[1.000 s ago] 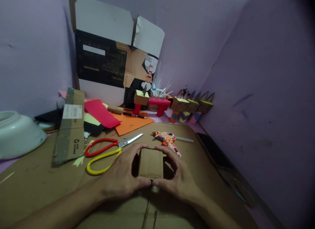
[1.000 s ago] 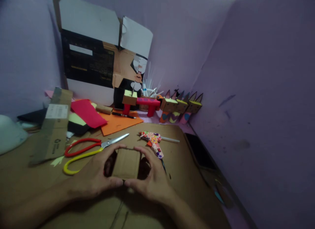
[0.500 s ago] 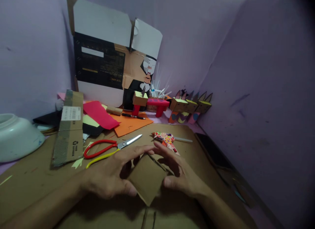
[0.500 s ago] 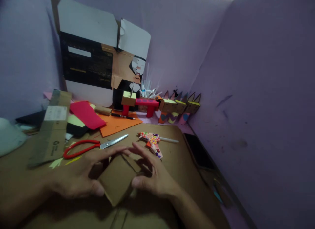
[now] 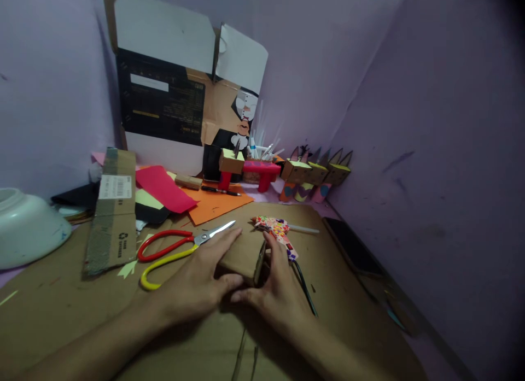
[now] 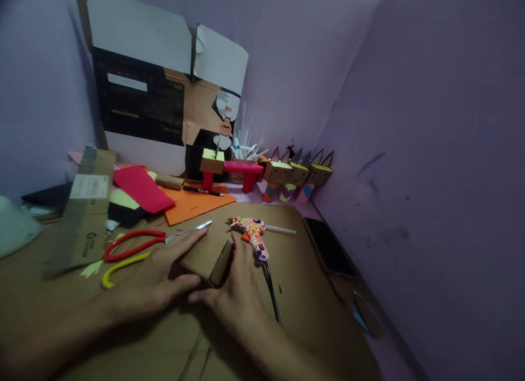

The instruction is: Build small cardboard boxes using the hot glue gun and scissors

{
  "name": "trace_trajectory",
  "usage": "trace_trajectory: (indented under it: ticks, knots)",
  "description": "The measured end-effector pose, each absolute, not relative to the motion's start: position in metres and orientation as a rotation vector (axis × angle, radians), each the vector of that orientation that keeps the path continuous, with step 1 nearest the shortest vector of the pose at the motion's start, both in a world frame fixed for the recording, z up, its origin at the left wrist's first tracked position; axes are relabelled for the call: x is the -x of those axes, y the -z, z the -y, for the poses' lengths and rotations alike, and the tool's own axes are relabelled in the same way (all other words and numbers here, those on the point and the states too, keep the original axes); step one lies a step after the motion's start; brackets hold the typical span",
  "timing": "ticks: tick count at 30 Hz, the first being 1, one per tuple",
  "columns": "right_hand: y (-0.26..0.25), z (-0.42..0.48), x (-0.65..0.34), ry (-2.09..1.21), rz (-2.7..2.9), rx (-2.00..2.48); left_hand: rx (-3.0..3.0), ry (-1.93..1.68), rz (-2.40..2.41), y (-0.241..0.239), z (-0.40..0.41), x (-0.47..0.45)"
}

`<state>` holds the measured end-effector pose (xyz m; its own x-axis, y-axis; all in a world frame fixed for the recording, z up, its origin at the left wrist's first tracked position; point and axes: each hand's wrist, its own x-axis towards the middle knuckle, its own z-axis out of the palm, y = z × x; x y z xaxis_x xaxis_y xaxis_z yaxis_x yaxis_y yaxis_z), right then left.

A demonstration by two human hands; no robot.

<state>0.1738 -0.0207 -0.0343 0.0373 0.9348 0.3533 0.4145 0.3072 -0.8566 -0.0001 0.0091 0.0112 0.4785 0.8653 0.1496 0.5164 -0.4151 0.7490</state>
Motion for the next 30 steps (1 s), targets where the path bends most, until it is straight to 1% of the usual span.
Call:
trace_trajectory:
  ticks: [4,7,9,12,16,18,24,30]
  knots:
    - [0.033,0.025,-0.185,-0.652,1.720,1.356,-2.165,-0.645,-1.105,-0.020,-0.019,0.010]
    - [0.032,0.023,-0.195,-0.547,1.869,1.285,-2.205,-0.617,-1.034,-0.024,-0.025,0.017]
    - [0.030,0.021,-0.198,-0.485,1.910,1.205,-2.231,-0.653,-1.075,-0.023,-0.023,0.019]
    - [0.027,0.017,-0.197,-0.480,1.893,1.119,-2.319,-0.711,-1.162,-0.019,-0.015,0.023]
    - [0.024,0.016,-0.192,-0.498,1.914,1.001,-2.360,-0.547,-1.197,-0.015,-0.002,0.027]
    - [0.024,0.017,-0.191,-0.490,1.896,0.986,-2.338,-0.524,-1.230,-0.013,0.002,0.026]
    - [0.027,0.021,-0.197,-0.490,1.825,1.028,-2.363,-0.707,-1.116,0.003,0.005,0.015]
    - [0.035,0.022,-0.202,-0.566,1.716,1.067,-2.446,-0.686,-1.071,0.009,0.009,0.011]
